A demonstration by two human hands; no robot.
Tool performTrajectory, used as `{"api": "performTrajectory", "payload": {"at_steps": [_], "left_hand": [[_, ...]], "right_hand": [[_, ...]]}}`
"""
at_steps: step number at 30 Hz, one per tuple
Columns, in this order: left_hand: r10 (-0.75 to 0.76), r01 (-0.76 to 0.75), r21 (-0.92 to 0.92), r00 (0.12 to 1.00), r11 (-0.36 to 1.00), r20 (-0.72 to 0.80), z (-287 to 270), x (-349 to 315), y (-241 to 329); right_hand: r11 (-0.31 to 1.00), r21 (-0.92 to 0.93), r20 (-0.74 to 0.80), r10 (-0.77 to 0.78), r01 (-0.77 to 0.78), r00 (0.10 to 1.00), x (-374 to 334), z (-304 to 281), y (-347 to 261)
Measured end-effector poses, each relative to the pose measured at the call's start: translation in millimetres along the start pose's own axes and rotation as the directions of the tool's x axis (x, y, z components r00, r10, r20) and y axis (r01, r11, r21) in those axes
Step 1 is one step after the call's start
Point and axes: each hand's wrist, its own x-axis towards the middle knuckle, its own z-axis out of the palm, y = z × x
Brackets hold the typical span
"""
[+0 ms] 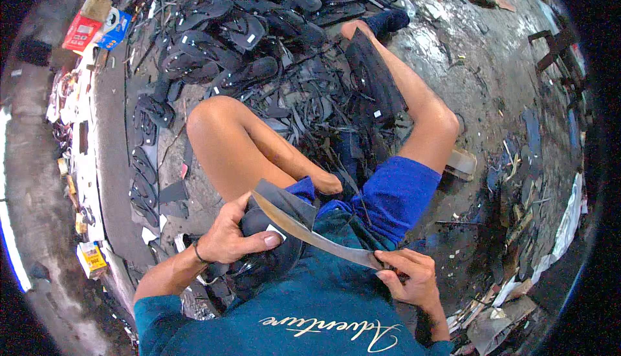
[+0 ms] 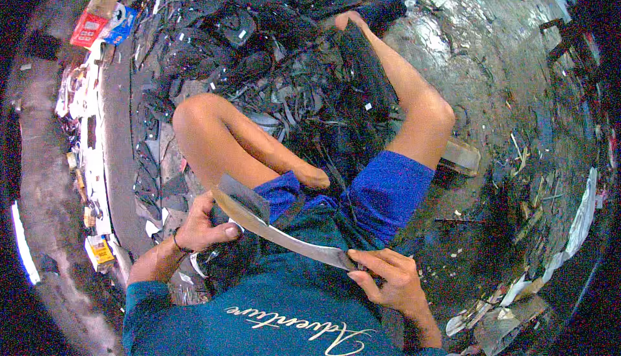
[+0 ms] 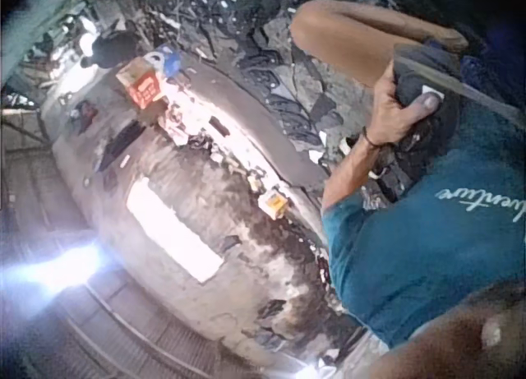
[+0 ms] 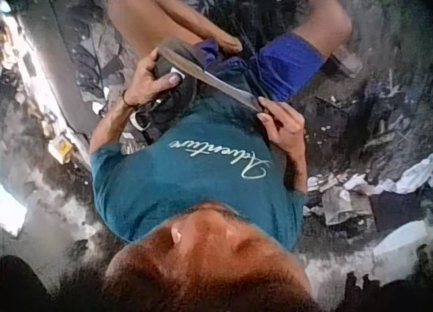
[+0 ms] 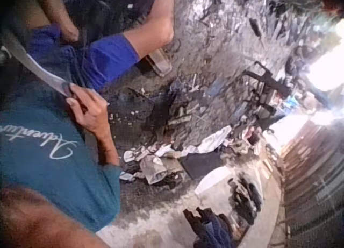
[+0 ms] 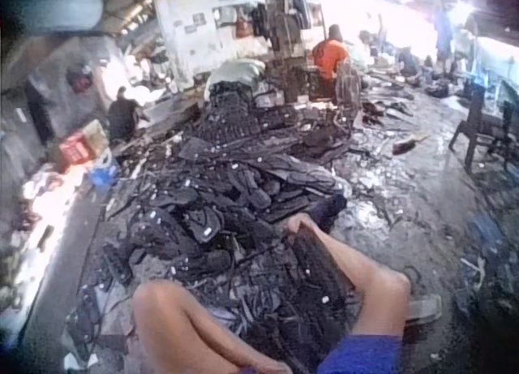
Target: The person sits on the floor and uses a curved knife to trim excess rubber from the edges of black flip-flops. They handle the flip-flops one at a time, scraping the sole and sides, then place the trimmed items into a growing stack.
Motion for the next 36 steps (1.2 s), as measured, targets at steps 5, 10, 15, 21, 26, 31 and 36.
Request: {"api": "performTrajectory", "payload": {"at_steps": [5, 10, 15, 21, 26, 31, 36], "left_hand": [[0.053, -0.054, 0.002, 0.99, 0.999, 0.132, 3.4, 0.2, -2.1], [0.006, -0.022, 0.047, 0.95, 0.999, 0.311, 28.4, 0.8, 4.0], [-0.061, 0.045, 0.05, 0.925, 0.998, 0.375, 31.1, 7.1, 11.1], [-0.026, -0.056, 0.181, 0.906, 0.982, 0.423, 32.6, 12.9, 2.3], [0.009, -0.137, 0.304, 0.922, 0.943, 0.388, 47.5, 23.4, 19.0], [0.162, -0.404, -0.368, 0.827, 0.838, -0.538, -28.4, 34.7, 45.1], [0.347, -0.37, 0.085, 0.733, 0.925, -0.585, -5.8, 73.5, 27.0]], "right_hand": [[0.997, -0.06, 0.091, 0.055, -0.05, 0.994, -3.4, -24.7, -14.7], [0.999, -0.048, 0.13, -0.011, 0.017, 0.991, 9.6, -21.3, -33.3], [0.998, 0.06, 0.125, 0.015, -0.023, 0.992, 16.7, -11.4, -38.2], [0.985, 0.172, 0.149, -0.022, -0.004, 0.989, 41.2, 1.6, -40.4], [0.967, 0.238, 0.018, -0.094, 0.087, 0.995, 77.9, 25.6, -26.6], [0.825, 0.556, -0.379, 0.145, 0.099, 0.914, 87.3, -2.9, -12.5], [0.831, 0.546, -0.45, 0.183, 0.107, 0.874, 94.3, 1.1, 4.5]]}}
